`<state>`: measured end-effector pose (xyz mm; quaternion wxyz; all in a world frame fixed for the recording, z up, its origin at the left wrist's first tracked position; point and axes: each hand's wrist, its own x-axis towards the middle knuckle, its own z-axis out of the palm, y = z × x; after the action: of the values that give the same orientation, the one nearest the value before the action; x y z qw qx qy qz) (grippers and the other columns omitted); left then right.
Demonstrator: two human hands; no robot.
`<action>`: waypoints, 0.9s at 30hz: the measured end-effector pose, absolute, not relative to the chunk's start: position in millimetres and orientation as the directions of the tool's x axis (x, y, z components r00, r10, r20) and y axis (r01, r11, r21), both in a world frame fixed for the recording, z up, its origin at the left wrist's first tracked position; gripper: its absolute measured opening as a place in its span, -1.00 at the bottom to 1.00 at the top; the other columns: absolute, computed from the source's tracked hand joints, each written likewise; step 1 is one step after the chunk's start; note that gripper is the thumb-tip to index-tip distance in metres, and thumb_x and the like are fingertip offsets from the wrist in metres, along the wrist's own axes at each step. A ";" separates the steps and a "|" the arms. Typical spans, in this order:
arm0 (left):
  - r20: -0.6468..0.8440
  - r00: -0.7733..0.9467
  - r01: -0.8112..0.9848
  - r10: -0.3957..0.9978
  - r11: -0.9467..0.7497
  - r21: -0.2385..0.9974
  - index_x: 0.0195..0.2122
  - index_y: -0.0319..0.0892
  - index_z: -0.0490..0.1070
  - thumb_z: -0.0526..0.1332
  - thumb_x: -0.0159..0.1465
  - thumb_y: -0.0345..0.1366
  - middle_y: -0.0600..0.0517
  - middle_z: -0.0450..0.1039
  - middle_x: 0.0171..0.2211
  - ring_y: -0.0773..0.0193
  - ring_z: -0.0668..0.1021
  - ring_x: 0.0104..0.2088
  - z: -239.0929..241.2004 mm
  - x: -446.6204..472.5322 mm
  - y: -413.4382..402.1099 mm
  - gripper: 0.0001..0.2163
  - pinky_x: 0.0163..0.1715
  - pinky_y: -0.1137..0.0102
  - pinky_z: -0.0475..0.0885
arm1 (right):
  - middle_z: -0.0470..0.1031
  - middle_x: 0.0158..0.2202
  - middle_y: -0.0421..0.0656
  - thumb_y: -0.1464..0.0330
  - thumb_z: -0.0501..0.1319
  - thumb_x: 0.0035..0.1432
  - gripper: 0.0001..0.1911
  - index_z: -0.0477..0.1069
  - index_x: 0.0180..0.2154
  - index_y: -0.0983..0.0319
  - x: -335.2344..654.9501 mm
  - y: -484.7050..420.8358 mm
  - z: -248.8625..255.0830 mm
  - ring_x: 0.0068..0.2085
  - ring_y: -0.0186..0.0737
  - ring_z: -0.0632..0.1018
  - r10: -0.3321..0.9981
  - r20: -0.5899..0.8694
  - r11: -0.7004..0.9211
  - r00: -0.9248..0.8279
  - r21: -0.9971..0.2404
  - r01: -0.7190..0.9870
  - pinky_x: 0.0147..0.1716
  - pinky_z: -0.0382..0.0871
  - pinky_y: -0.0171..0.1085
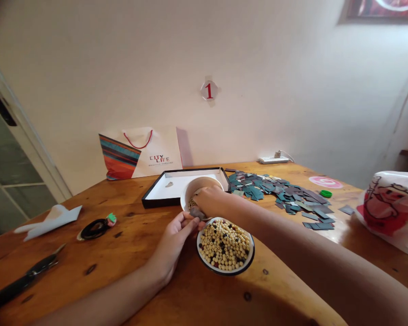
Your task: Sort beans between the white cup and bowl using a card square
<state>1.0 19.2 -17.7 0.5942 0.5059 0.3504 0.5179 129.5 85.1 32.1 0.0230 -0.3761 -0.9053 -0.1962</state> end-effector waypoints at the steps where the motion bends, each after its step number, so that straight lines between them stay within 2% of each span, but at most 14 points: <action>1: 0.109 0.212 -0.256 0.971 -0.053 0.965 -0.40 -0.20 0.27 0.19 0.10 -0.28 0.04 0.46 -0.48 0.33 0.48 -0.39 -17.5 0.9 19.3 -0.87 -0.29 0.42 0.29 | 0.50 -0.40 -0.10 0.37 0.14 0.00 -0.84 0.42 -0.35 0.28 129.9 83.9 32.3 -0.38 -0.21 0.49 0.673 0.187 0.643 -0.716 0.330 0.691 -0.49 0.18 -0.35; 5: 0.127 0.203 -0.252 0.971 -0.073 0.965 -0.41 -0.20 0.28 0.20 0.08 -0.28 0.07 0.46 -0.52 0.33 0.48 -0.39 -16.3 1.1 19.8 -0.87 -0.30 0.44 0.28 | 0.50 -0.41 -0.12 0.39 0.12 0.00 -0.86 0.41 -0.36 0.26 132.1 79.6 35.2 -0.40 -0.23 0.48 0.680 0.199 0.641 -0.705 0.305 0.704 -0.53 0.12 -0.35; 9: 0.131 0.201 -0.273 0.971 -0.073 0.959 -0.42 -0.20 0.28 0.21 0.08 -0.29 0.07 0.46 -0.51 0.33 0.49 -0.40 -16.0 1.6 19.3 -0.87 -0.30 0.45 0.29 | 0.46 -0.53 -0.17 0.39 0.10 0.01 -0.85 0.42 -0.48 0.26 131.8 79.3 40.8 -0.51 -0.32 0.42 0.691 0.219 0.629 -0.688 0.286 0.723 -0.56 0.03 -0.36; 14: 0.098 0.177 -0.308 0.979 -0.039 0.951 -0.41 -0.20 0.29 0.24 0.04 -0.31 0.06 0.48 -0.51 0.31 0.51 -0.38 -16.1 2.1 19.0 -0.86 -0.28 0.44 0.30 | 0.40 -0.58 -0.19 0.37 0.00 0.05 -0.75 0.42 -0.50 0.26 135.1 77.6 43.5 -0.57 -0.42 0.27 0.690 0.335 0.587 -0.642 0.260 0.767 -0.57 -0.07 -0.36; 17: 0.077 0.173 -0.328 0.982 -0.017 0.945 -0.37 -0.20 0.31 0.26 0.02 -0.32 0.06 0.49 -0.52 0.31 0.52 -0.39 -14.8 2.2 18.4 -0.82 -0.28 0.44 0.30 | 0.29 -0.64 -0.26 0.34 0.00 0.03 -0.75 0.37 -0.57 0.25 144.9 74.0 40.7 -0.60 -0.45 0.15 0.684 0.430 0.587 -0.590 0.156 0.794 -0.59 -0.10 -0.37; 19: 0.072 0.167 -0.326 0.983 -0.014 0.945 -0.35 -0.20 0.33 0.27 0.01 -0.31 0.05 0.50 -0.52 0.30 0.52 -0.40 -13.5 2.0 17.8 -0.81 -0.29 0.44 0.31 | 0.20 -0.67 -0.29 0.36 0.00 0.04 -0.74 0.30 -0.62 0.26 153.5 69.5 38.6 -0.61 -0.47 0.11 0.690 0.444 0.615 -0.571 0.056 0.787 -0.59 -0.08 -0.37; 23: 0.062 0.188 -0.305 0.980 -0.002 0.952 -0.32 -0.21 0.36 0.27 0.00 -0.28 0.04 0.50 -0.49 0.30 0.51 -0.41 -11.8 1.2 16.8 -0.78 -0.30 0.43 0.30 | 0.13 -0.66 -0.31 0.37 -0.03 0.11 -0.71 0.21 -0.62 0.27 166.8 54.9 35.6 -0.59 -0.47 0.13 0.691 0.439 0.677 -0.574 -0.117 0.726 -0.58 -0.04 -0.39; 27: 0.072 0.218 -0.300 0.973 -0.003 0.954 -0.28 -0.21 0.33 0.25 0.03 -0.28 0.04 0.50 -0.49 0.30 0.50 -0.40 -11.7 0.5 16.3 -0.77 -0.29 0.42 0.30 | 0.21 -0.60 -0.29 0.39 -0.05 0.15 -0.75 0.20 -0.55 0.26 167.6 38.3 32.3 -0.55 -0.47 0.20 0.658 0.408 0.728 -0.633 -0.129 0.674 -0.54 0.01 -0.39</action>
<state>0.5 16.3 -11.7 0.6135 0.4822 0.3493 0.5187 167.6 38.3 32.3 0.2184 -0.3686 -0.9034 -0.0177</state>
